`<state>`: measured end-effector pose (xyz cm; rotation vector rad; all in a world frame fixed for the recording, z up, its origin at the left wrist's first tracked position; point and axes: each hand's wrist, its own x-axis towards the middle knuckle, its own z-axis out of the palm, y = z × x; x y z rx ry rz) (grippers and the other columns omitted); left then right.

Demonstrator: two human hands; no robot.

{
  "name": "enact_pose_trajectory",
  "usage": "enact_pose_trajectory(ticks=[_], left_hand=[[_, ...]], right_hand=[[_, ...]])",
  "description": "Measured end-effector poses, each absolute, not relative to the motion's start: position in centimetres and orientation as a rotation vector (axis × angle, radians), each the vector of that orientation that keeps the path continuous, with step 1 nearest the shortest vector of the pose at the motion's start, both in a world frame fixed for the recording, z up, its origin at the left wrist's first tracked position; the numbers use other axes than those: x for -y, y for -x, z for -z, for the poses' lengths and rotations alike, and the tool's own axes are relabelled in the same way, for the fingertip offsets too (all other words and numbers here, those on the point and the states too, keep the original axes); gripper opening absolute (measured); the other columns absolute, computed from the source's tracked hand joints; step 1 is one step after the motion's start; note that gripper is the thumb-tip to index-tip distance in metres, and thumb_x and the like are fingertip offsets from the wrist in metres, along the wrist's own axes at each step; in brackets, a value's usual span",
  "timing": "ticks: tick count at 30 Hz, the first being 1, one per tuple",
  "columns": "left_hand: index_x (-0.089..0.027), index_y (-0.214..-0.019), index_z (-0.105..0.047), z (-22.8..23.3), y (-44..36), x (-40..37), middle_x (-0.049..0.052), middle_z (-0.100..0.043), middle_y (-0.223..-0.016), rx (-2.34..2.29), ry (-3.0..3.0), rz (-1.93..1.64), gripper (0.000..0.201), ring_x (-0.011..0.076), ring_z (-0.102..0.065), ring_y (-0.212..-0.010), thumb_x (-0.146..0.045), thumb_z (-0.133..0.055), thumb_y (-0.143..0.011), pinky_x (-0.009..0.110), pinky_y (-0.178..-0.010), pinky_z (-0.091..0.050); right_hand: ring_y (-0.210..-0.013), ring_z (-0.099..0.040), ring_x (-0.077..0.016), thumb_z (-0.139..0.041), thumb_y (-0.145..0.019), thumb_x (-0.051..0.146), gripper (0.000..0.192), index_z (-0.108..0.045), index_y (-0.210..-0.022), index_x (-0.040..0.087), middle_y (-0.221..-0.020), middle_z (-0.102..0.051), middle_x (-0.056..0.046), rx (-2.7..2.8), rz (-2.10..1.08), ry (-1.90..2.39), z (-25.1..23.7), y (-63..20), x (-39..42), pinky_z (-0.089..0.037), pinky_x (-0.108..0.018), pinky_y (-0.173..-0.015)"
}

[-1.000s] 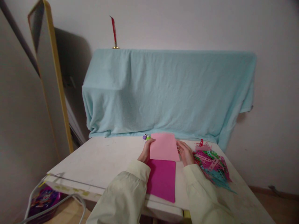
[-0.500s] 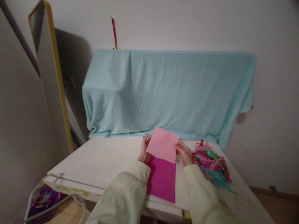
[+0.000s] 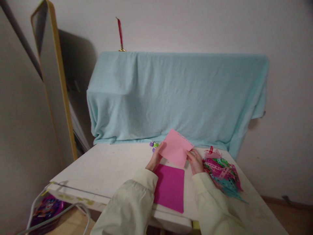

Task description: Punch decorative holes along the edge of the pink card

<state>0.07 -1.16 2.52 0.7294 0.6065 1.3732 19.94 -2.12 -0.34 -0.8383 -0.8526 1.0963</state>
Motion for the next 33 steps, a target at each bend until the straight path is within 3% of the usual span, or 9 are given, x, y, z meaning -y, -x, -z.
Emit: enact_pose_trajectory(ticks=[4,7,10,13,17,22,27,33], left_hand=[[-0.015,-0.11,-0.064,-2.1,0.4,0.6,0.012,-0.069,-0.102,-0.532,-0.818,-1.277,0.056,0.0239,-0.065,-0.092,-0.061,-0.057,-0.078,0.034,-0.077,-0.051],[-0.013,-0.104,-0.065,-1.6,0.3,0.0,0.014,-0.069,-0.097,-0.567,-0.864,-1.231,0.062,0.0251,-0.065,-0.086,-0.066,-0.059,-0.073,0.035,-0.072,-0.052],[-0.012,-0.098,-0.067,-1.1,-0.2,0.2,0.014,-0.069,-0.094,-0.66,-0.953,-1.264,0.052,0.0234,-0.065,-0.081,-0.055,-0.07,-0.069,0.033,-0.07,-0.052],[-0.015,-0.108,-0.065,-0.8,-0.7,0.7,0.013,-0.068,-0.104,-0.701,-1.039,-1.328,0.05,0.0227,-0.065,-0.088,-0.045,-0.074,-0.069,0.032,-0.074,-0.051],[-0.016,-0.114,-0.063,-0.1,-0.5,0.4,0.012,-0.068,-0.107,-0.773,-1.02,-1.381,0.056,0.0231,-0.065,-0.089,-0.047,-0.073,-0.069,0.032,-0.075,-0.051],[-0.011,-0.096,-0.066,1.2,0.2,-1.3,0.01,-0.07,-0.082,-0.919,-0.909,-1.509,0.053,0.0187,-0.062,-0.066,-0.055,-0.071,-0.067,0.027,-0.055,-0.047],[-0.011,-0.073,-0.059,1.5,0.5,-1.6,0.003,-0.056,-0.046,-0.866,-0.904,-1.523,0.052,0.0127,-0.048,-0.036,-0.063,-0.063,-0.072,0.025,-0.038,-0.036],[-0.012,-0.084,-0.057,1.2,0.3,-1.1,0.0,-0.056,-0.046,-0.724,-0.889,-1.52,0.047,0.0122,-0.05,-0.039,-0.053,-0.072,-0.068,0.025,-0.043,-0.039]], right_hand=[[-0.077,-0.066,-0.0183,-0.079,-0.065,0.034,0.031,-0.061,-0.086,0.022,-0.083,-0.071,-0.001,0.79,-1.018,0.863,0.6,-20.4,1.8,-0.055,-0.028,-0.063],[-0.076,-0.065,-0.0176,-0.079,-0.065,0.033,0.032,-0.061,-0.089,0.021,-0.084,-0.07,-0.001,0.771,-0.99,0.851,0.7,-20.6,1.8,-0.055,-0.028,-0.062],[-0.076,-0.065,-0.0176,-0.078,-0.066,0.034,0.032,-0.061,-0.09,0.021,-0.085,-0.069,-0.001,0.79,-1.016,0.84,0.4,-20.4,2.1,-0.055,-0.029,-0.063],[-0.078,-0.065,-0.018,-0.077,-0.067,0.033,0.031,-0.06,-0.09,0.022,-0.087,-0.07,-0.001,0.821,-1.071,0.834,-0.1,-20.0,2.4,-0.053,-0.028,-0.064],[-0.073,-0.064,-0.0171,-0.073,-0.071,0.035,0.026,-0.059,-0.089,0.022,-0.084,-0.07,-0.001,0.848,-1.172,0.818,-0.9,-19.7,2.9,-0.051,-0.028,-0.063],[-0.062,-0.061,-0.0166,-0.068,-0.074,0.042,0.024,-0.057,-0.085,0.023,-0.082,-0.071,-0.004,0.885,-1.274,0.782,-1.4,-19.7,3.2,-0.047,-0.03,-0.061],[-0.06,-0.06,-0.0167,-0.067,-0.075,0.044,0.026,-0.057,-0.084,0.022,-0.08,-0.071,-0.005,0.95,-1.284,0.784,-1.5,-19.6,3.3,-0.045,-0.031,-0.06],[-0.06,-0.059,-0.0161,-0.068,-0.074,0.041,0.024,-0.058,-0.083,0.022,-0.075,-0.069,-0.004,0.914,-1.274,0.77,-1.3,-19.8,3.2,-0.044,-0.029,-0.058]])
